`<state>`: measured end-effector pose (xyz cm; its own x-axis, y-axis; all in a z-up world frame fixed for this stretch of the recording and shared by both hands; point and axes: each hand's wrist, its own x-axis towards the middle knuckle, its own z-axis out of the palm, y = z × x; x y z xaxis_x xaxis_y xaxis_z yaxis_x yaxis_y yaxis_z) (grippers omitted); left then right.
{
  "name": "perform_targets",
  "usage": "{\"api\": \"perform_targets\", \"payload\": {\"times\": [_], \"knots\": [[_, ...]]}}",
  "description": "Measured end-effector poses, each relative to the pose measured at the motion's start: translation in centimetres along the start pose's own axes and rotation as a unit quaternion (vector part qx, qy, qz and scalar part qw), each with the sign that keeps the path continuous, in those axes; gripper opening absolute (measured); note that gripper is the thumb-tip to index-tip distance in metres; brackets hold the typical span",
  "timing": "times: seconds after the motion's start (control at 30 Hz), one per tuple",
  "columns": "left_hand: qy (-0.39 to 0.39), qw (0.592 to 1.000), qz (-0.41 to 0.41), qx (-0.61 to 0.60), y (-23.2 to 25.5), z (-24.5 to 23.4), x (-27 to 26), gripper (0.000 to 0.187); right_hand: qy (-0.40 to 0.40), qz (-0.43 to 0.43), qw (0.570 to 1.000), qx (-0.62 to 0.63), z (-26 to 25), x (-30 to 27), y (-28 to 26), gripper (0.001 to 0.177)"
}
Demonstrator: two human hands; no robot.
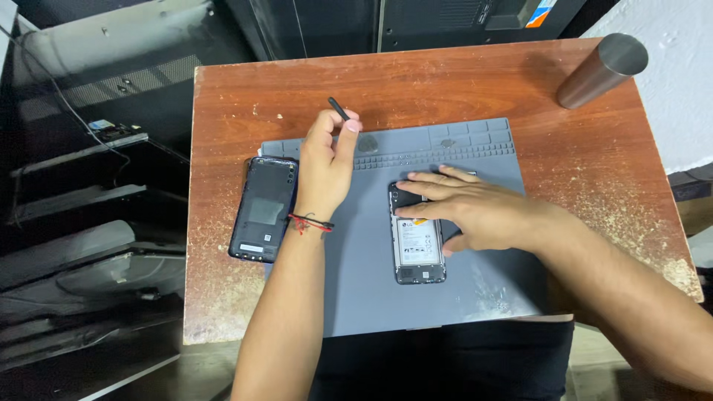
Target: The person uses a small black tool to pry and remove several small components from the back of a disassembled smartphone. The removed pieces are placed on the gray mat. The phone remains open with the battery exposed throughout the clip.
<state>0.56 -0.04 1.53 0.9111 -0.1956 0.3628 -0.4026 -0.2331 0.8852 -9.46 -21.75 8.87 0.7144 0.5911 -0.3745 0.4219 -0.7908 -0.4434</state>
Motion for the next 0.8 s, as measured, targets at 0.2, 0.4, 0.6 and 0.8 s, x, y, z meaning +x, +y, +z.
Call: {"api": "perform_targets", "payload": {"times": [0.2, 0.4, 0.6, 0.8], "knots": [[-0.014, 1.0, 0.014, 0.016, 0.8, 0.0, -0.1, 0.017, 0.034, 0.029, 0.996, -0.078, 2.0, 0.5, 1.1, 0.091], [-0.014, 0.999, 0.026, 0.026, 0.8, -0.1, -0.2, 0.016, 0.03, -0.029, 0.997, -0.065, 2.6, 0.5, 0.7, 0.098], [-0.014, 0.999, 0.028, 0.031, 0.8, 0.0, -0.2, 0.015, 0.102, -0.043, 0.989, -0.1, 3.8, 0.8, 1.6, 0.102], [-0.028, 0.998, 0.014, 0.049, 1.3, 0.0, -0.4, 0.016, 0.163, 0.022, 0.959, -0.23, 5.7, 1.1, 1.5, 0.084]]}}
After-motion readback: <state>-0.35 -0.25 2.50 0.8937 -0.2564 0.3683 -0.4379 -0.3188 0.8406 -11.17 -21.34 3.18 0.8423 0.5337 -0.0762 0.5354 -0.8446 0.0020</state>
